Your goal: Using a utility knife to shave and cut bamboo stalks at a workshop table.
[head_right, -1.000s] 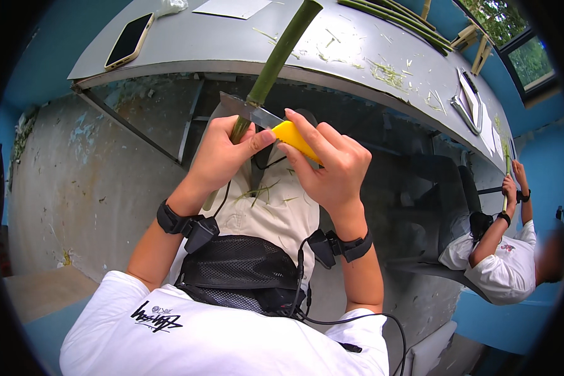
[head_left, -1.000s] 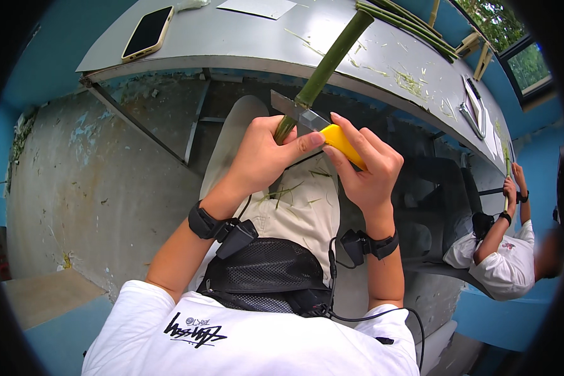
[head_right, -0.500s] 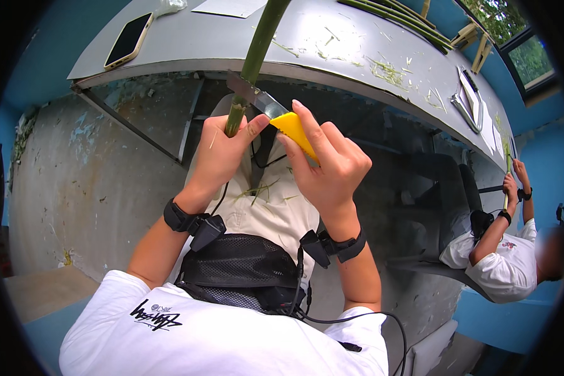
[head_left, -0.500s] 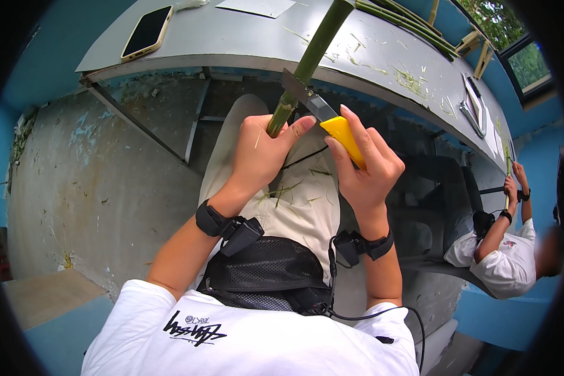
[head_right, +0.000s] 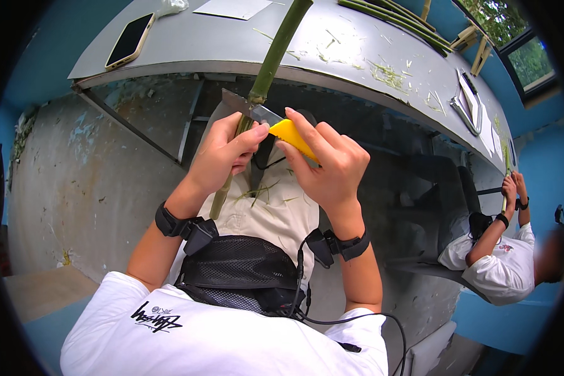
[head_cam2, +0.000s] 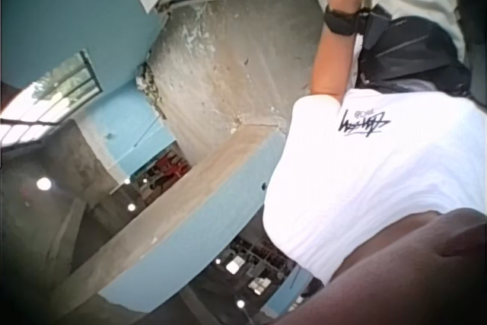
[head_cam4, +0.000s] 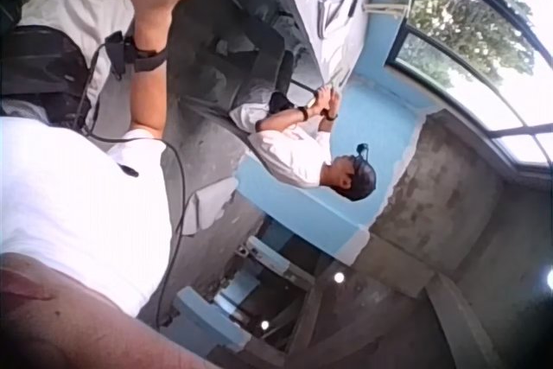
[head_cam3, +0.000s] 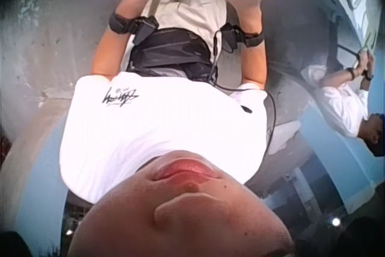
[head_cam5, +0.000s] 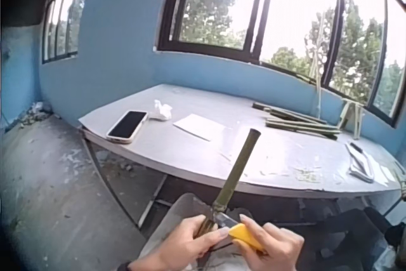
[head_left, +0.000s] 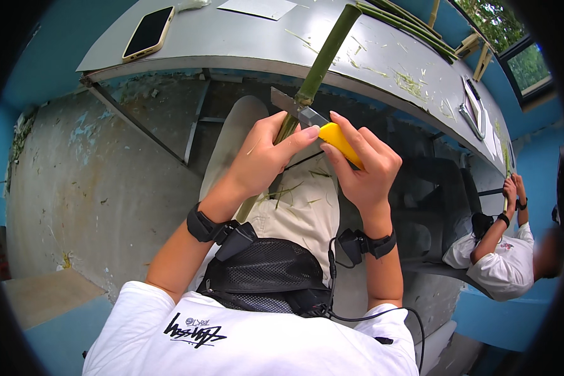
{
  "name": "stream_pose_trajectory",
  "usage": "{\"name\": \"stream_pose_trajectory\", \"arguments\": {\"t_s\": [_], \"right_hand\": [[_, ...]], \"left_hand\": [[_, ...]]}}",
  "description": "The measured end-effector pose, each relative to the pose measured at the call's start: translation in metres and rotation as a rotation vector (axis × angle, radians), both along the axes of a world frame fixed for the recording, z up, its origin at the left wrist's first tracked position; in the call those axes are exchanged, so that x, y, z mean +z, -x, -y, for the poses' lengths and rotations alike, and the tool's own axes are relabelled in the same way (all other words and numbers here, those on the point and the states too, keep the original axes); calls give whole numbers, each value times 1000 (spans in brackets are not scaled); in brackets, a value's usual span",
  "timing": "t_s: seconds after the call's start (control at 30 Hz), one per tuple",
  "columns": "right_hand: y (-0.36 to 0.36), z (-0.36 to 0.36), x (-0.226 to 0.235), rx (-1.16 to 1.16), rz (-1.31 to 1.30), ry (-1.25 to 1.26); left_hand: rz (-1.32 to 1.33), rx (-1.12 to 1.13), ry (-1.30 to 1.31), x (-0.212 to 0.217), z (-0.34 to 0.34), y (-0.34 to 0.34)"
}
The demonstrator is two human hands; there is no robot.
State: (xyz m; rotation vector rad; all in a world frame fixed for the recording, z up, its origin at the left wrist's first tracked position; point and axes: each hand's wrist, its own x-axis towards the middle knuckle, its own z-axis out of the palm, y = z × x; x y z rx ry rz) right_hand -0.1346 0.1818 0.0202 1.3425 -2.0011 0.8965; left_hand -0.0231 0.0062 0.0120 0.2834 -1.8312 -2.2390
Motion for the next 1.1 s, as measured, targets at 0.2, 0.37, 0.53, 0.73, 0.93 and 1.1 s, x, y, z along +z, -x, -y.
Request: {"name": "stream_pose_trajectory", "arguments": {"t_s": [0.2, 0.37, 0.53, 0.73, 0.93, 1.1], "right_hand": [[-2, -2, 4, -12, -16, -2], [-3, -2, 5, -22, -33, -2], [-4, -2, 4, -26, -35, -13], [-8, -4, 0, -63, -51, -3], [-10, 4, -4, -86, -32, 78], [-2, -1, -6, -57, -25, 42]], "left_hand": [[-73, 147, 355, -2, -2, 0], [-52, 207, 449, -1, -6, -2], [-110, 322, 531, -7, -5, 1], [-55, 312, 567, -10, -1, 2], [-52, 250, 342, -17, -3, 7], [7, 117, 274, -9, 2, 4]]}}
